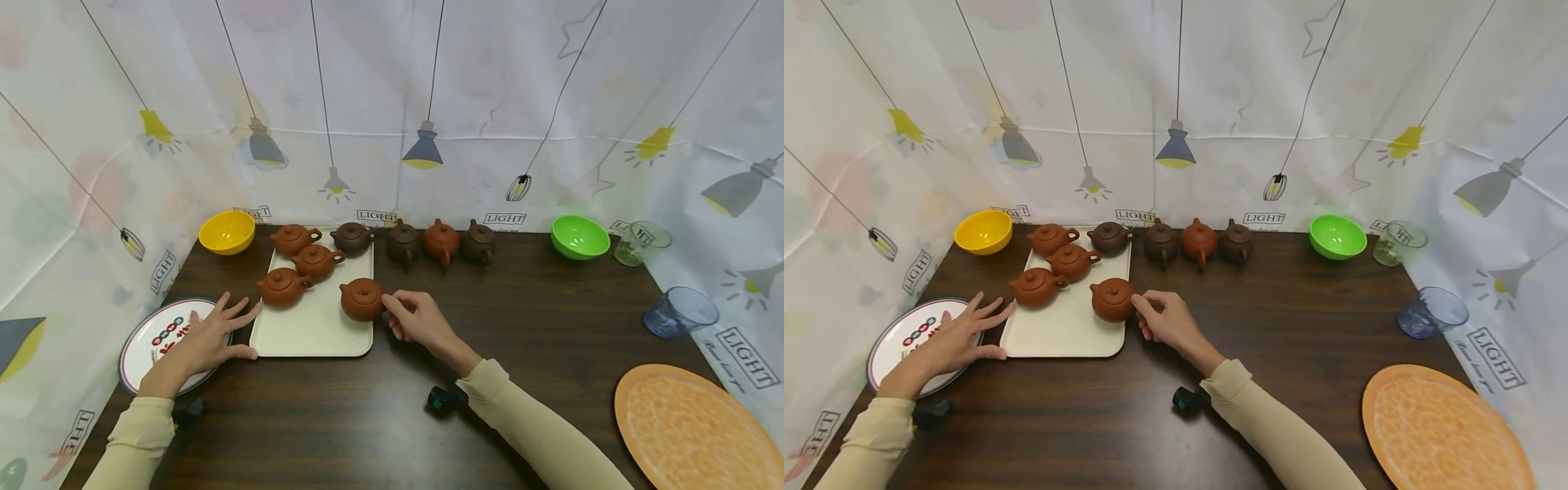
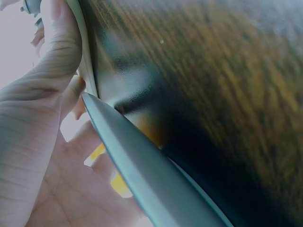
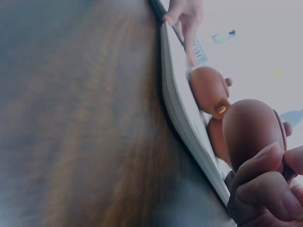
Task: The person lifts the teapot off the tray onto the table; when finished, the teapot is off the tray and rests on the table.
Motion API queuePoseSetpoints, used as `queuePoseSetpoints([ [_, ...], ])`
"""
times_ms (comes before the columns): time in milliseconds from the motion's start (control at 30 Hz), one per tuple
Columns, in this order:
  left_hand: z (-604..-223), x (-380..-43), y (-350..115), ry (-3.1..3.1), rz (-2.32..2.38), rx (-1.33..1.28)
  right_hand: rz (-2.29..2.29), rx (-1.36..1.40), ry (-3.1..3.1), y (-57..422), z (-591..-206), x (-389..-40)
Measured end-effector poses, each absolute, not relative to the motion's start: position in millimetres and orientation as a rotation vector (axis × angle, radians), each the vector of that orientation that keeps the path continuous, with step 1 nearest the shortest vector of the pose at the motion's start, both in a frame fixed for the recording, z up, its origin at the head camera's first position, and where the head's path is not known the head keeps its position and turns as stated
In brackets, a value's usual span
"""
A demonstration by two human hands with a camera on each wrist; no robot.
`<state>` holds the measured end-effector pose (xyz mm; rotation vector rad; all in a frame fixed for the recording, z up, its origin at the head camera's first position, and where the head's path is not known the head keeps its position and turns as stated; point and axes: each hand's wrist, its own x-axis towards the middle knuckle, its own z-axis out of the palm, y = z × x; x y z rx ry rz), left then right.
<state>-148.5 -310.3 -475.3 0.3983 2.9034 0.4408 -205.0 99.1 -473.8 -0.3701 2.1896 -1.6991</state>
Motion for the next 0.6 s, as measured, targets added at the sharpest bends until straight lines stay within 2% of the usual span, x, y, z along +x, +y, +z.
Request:
queuePoseSetpoints([
  [333,-474.4,-149.1,-310.7,2.891,0.485,0.388,-1.765,-0.282,2.109,150.1,-465.0,-172.9],
  [600,-479.4,-149.2,-313.8,2.908,0.510,0.406,-1.801,-0.161,2.174,207.5,-471.8,-154.5],
])
